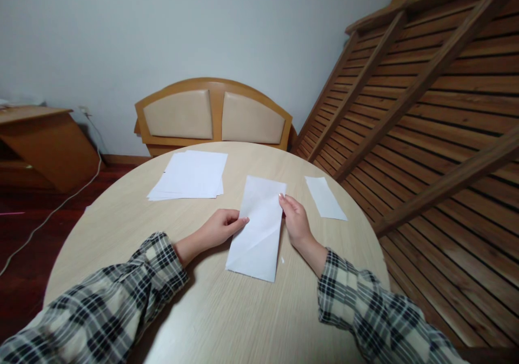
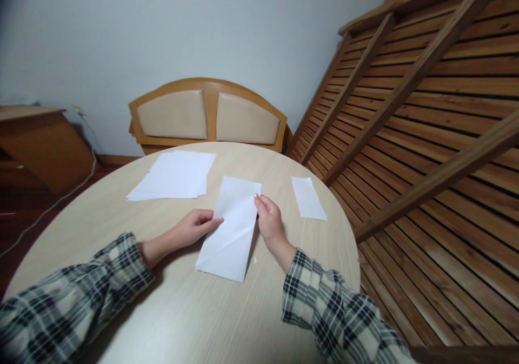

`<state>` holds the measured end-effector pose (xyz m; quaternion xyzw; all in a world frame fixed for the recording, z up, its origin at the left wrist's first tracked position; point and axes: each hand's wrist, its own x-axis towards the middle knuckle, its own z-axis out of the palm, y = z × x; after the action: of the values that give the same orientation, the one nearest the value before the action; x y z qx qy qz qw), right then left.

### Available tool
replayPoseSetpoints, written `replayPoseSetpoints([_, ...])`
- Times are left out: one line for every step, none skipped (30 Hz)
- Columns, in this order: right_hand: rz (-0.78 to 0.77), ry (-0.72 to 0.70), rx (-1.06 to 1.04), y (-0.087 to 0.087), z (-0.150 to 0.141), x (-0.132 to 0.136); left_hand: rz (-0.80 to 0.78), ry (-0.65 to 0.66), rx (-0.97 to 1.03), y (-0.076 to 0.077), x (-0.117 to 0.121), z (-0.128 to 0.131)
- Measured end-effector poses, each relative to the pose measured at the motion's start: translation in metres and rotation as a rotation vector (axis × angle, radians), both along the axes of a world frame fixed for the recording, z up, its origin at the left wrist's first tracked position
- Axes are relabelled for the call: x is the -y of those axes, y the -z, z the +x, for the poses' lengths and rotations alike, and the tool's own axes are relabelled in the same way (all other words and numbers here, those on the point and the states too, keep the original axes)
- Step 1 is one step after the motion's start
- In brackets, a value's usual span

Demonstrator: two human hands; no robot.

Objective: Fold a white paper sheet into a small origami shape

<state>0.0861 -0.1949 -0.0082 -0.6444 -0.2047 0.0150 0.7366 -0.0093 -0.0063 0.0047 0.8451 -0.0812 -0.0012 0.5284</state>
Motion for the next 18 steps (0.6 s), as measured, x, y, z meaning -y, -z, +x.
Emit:
replayPoseSetpoints([0.002,-0.003,-0.003,-0.0007,-0.0002,0.0000,0.002,0.004,-0.005,-0.0005,0.0001,-0.0004])
replayPoseSetpoints([0.004,-0.006,-0.006,-0.0013,-0.0002,0.0003,0.003,0.009,-0.011,-0.0008,0.0001,-0.0007])
replayPoseSetpoints([0.009,-0.007,-0.004,-0.0019,0.0001,0.0006,0.004,0.016,-0.016,-0.0009,-0.0001,-0.0010])
replayPoseSetpoints([0.014,-0.005,0.000,-0.0023,0.0008,0.0012,0.004,0.024,-0.021,-0.0008,-0.0003,-0.0012])
replayPoseSetpoints([0.019,0.002,0.006,-0.0025,0.0017,0.0019,0.002,0.031,-0.026,-0.0006,-0.0007,-0.0014])
replayPoseSetpoints([0.020,0.013,0.009,-0.0025,0.0027,0.0027,0.000,0.037,-0.029,-0.0001,-0.0011,-0.0014])
replayPoseSetpoints([0.013,0.023,0.008,-0.0023,0.0039,0.0035,-0.002,0.042,-0.030,0.0004,-0.0015,-0.0014])
replayPoseSetpoints([0.000,0.033,0.003,-0.0019,0.0049,0.0043,-0.005,0.046,-0.030,0.0010,-0.0019,-0.0013])
replayPoseSetpoints([-0.013,0.043,-0.005,-0.0014,0.0058,0.0050,-0.008,0.047,-0.028,0.0015,-0.0023,-0.0012])
replayPoseSetpoints([-0.022,0.050,-0.013,-0.0009,0.0065,0.0055,-0.012,0.048,-0.026,0.0020,-0.0025,-0.0011])
replayPoseSetpoints([-0.025,0.054,-0.018,-0.0004,0.0068,0.0059,-0.015,0.049,-0.025,0.0024,-0.0027,-0.0010])
replayPoseSetpoints([-0.022,0.057,-0.022,-0.0001,0.0069,0.0060,-0.017,0.050,-0.025,0.0028,-0.0028,-0.0009])
replayPoseSetpoints([-0.016,0.059,-0.025,0.0001,0.0067,0.0060,-0.019,0.053,-0.026,0.0031,-0.0028,-0.0008])
replayPoseSetpoints([-0.008,0.059,-0.027,0.0001,0.0063,0.0058,-0.019,0.054,-0.028,0.0033,-0.0027,-0.0007])
replayPoseSetpoints([-0.001,0.057,-0.027,0.0000,0.0058,0.0056,-0.018,0.055,-0.029,0.0035,-0.0027,-0.0006])
replayPoseSetpoints([0.007,0.054,-0.024,-0.0003,0.0053,0.0053,-0.014,0.055,-0.028,0.0036,-0.0027,-0.0005])
replayPoseSetpoints([0.013,0.051,-0.018,-0.0006,0.0049,0.0050,-0.010,0.054,-0.024,0.0038,-0.0028,-0.0005])
replayPoseSetpoints([0.018,0.047,-0.010,-0.0010,0.0045,0.0048,-0.006,0.054,-0.021,0.0040,-0.0030,-0.0004])
